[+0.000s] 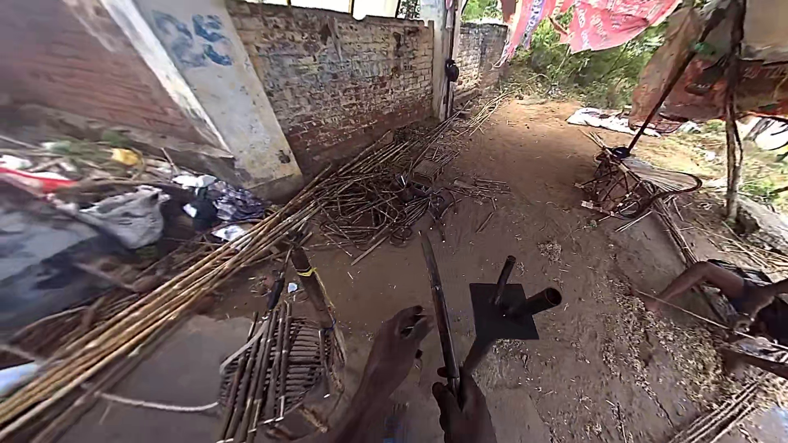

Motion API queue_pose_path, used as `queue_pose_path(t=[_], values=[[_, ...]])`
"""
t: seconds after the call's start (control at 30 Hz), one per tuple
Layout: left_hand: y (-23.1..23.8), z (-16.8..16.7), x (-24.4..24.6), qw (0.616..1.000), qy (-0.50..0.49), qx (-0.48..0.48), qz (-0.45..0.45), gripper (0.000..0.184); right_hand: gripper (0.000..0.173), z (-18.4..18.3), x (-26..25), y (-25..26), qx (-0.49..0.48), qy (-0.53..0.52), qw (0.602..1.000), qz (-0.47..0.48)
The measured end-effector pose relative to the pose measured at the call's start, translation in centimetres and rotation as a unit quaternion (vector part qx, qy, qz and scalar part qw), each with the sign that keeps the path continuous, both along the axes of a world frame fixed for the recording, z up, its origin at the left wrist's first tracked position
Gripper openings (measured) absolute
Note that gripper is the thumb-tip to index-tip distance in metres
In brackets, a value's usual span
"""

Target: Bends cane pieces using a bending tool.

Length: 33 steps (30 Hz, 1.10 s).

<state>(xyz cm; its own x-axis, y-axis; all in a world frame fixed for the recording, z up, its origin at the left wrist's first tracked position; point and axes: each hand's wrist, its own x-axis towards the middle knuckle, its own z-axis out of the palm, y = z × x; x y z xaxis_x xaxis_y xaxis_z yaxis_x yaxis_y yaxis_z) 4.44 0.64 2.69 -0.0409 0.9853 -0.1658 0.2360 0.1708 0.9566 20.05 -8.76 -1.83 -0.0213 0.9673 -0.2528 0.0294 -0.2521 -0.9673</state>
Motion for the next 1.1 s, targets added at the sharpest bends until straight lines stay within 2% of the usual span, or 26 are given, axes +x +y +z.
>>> queue_pose_path(t=[0.1, 0.2, 0.3, 0.43, 0.6, 0.87, 1.1], values=[[3.2, -3.7, -8.3, 0.991, 0.089, 0.027, 0.092, 0.045, 0.039, 0.0, -2.3, 3.7, -0.029, -0.003, 0.999, 0.035], [6.5, -6.6, -17.8, 0.964, 0.196, 0.014, 0.177, 0.045, 0.038, 0.0, -6.2, 8.5, -0.042, -0.017, 0.997, 0.065], [10.4, -8.2, -26.0, 0.931, 0.27, -0.076, 0.235, 0.049, 0.038, 0.6, -11.3, 13.9, -0.056, -0.002, 0.994, 0.092], [15.5, -10.3, -33.3, 0.892, 0.324, -0.195, 0.247, 0.058, 0.037, 1.7, -17.8, 20.5, -0.094, 0.043, 0.987, 0.126], [19.8, -12.9, -36.5, 0.875, 0.378, -0.22, 0.208, 0.063, 0.03, -0.7, -23.1, 23.5, -0.118, 0.009, 0.986, 0.114], [22.6, -14.6, -36.8, 0.87, 0.401, -0.192, 0.212, 0.063, 0.029, -0.6, -29.0, 30.1, -0.096, -0.003, 0.989, 0.111], [24.2, -14.9, -36.8, 0.872, 0.392, -0.177, 0.234, 0.059, 0.052, 0.3, -31.1, 32.7, -0.116, 0.029, 0.986, 0.118]])
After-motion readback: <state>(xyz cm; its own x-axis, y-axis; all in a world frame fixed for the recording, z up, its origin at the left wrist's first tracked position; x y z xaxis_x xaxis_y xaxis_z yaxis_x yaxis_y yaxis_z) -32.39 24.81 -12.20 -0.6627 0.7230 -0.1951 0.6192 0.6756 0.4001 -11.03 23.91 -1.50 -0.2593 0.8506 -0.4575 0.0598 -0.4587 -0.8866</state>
